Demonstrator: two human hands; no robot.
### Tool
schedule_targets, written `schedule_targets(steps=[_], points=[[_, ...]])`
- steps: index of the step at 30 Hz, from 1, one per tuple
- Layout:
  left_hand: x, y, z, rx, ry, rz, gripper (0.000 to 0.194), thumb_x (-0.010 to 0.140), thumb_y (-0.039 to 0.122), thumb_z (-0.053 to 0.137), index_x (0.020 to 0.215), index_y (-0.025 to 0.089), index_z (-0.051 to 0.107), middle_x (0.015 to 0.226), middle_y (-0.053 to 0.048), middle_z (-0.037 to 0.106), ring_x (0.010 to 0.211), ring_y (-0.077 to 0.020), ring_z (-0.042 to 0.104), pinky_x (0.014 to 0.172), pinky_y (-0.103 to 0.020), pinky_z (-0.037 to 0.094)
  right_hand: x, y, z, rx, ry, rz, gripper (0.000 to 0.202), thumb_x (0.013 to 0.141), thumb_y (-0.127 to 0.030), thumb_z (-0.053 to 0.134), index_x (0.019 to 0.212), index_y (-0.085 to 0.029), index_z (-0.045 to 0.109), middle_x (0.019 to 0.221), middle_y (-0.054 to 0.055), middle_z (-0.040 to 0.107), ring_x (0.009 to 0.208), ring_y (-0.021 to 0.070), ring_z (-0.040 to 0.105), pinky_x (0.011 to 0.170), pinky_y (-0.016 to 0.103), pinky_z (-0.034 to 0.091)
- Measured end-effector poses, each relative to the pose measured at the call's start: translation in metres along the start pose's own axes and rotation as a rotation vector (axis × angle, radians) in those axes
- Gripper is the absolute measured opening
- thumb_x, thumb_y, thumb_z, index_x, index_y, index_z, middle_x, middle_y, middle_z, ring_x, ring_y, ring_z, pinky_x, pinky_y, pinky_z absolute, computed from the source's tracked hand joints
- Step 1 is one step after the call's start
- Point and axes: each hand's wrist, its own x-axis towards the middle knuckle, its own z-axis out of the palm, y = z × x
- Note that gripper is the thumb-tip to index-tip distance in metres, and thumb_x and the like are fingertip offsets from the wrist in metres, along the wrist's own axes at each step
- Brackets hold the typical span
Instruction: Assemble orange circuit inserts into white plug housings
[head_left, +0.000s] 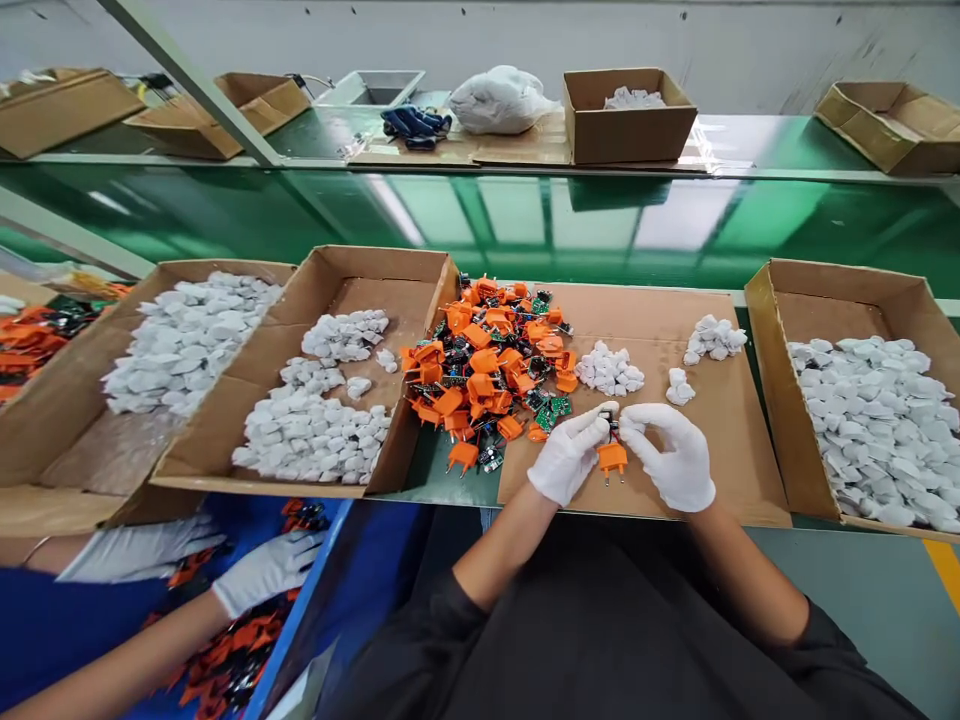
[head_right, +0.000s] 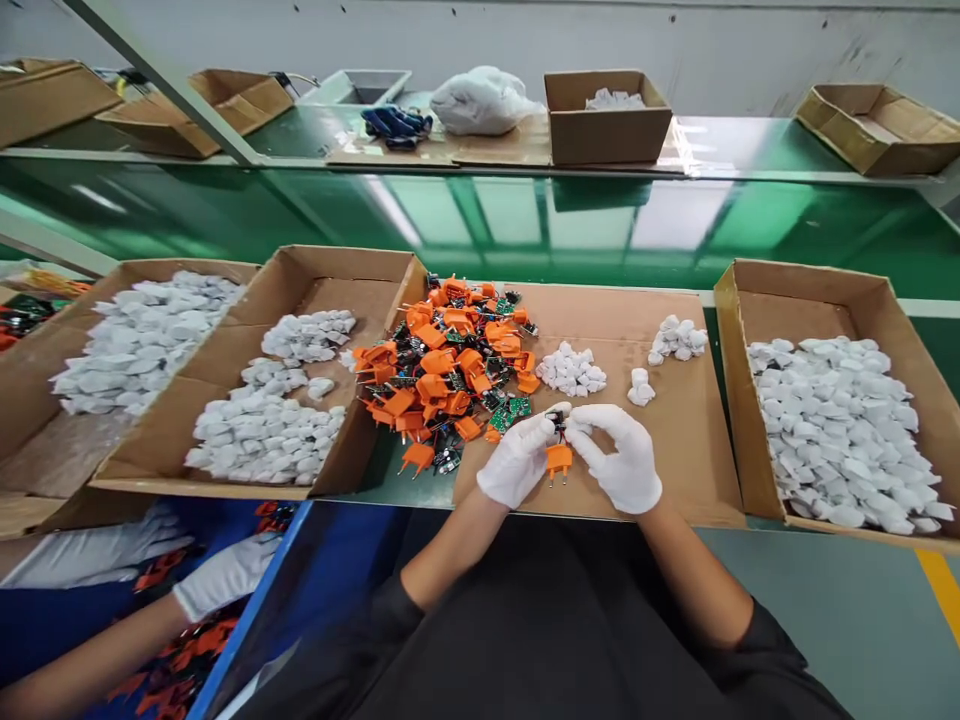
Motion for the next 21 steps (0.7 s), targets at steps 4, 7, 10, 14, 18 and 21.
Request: schedule_targets(steps=[4,7,10,14,18,21], points=[[-0.003,0.003,0.004,0.029,-0.011,-0.014,0.046,0.061,0.034,0.089,0.102,0.016,0.076,0.096,-0.007,0.075,0.083,-0.0159,0.066,0.083,-0.028,0.048,0.009,-0.005,0.002,-0.1,0.006,-0.205,0.021,0.084,-0.014,0.068,0.1,-0.027,0.071,0.097,0.004,0.077,0.09,0.0197,0.073,0.081,0.035,0.062],[-0.004,0.006,0.008,0.05,0.019,-0.005,0.044,0.061,0.034,0.089,0.099,0.015,0.077,0.095,-0.007,0.075,0.084,-0.0149,0.066,0.082,-0.026,0.049,0.009,-0.006,0.0,-0.09,-0.051,-0.212,0.025,0.085,-0.015,0.067,0.106,-0.028,0.071,0.105,0.006,0.076,0.096,0.0207,0.073,0.084,0.036,0.062],[-0.005,0.007,0.011,0.044,0.065,0.011,0.045,0.059,0.033,0.09,0.098,0.016,0.076,0.092,-0.006,0.075,0.081,-0.0138,0.066,0.08,-0.025,0.049,0.006,-0.006,-0.002,-0.04,-0.09,-0.088,0.02,0.087,-0.019,0.065,0.104,-0.028,0.072,0.106,0.005,0.076,0.098,0.0216,0.072,0.087,0.038,0.062],[-0.006,0.007,0.01,0.038,0.112,0.015,0.048,0.054,0.03,0.093,0.096,0.016,0.075,0.083,-0.003,0.074,0.073,-0.0119,0.065,0.072,-0.023,0.049,-0.003,-0.002,0.0,0.064,-0.053,0.147,0.015,0.087,-0.025,0.066,0.101,-0.025,0.07,0.097,0.006,0.076,0.088,0.0205,0.073,0.082,0.037,0.062],[-0.009,0.007,0.008,0.049,0.13,-0.007,0.049,0.051,0.033,0.094,0.092,0.014,0.075,0.078,-0.003,0.073,0.066,-0.0112,0.063,0.067,-0.023,0.047,-0.009,0.001,0.0,0.12,0.027,0.275,0.017,0.089,-0.026,0.066,0.105,-0.023,0.068,0.099,0.007,0.075,0.089,0.0199,0.072,0.083,0.037,0.061],[-0.009,0.008,0.009,0.052,0.133,-0.018,0.049,0.051,0.036,0.094,0.091,0.014,0.076,0.076,-0.003,0.073,0.064,-0.0103,0.061,0.066,-0.024,0.046,-0.005,-0.002,-0.003,0.099,0.014,0.157,0.015,0.088,-0.019,0.066,0.101,-0.026,0.07,0.098,0.005,0.075,0.091,0.0197,0.071,0.085,0.038,0.06]])
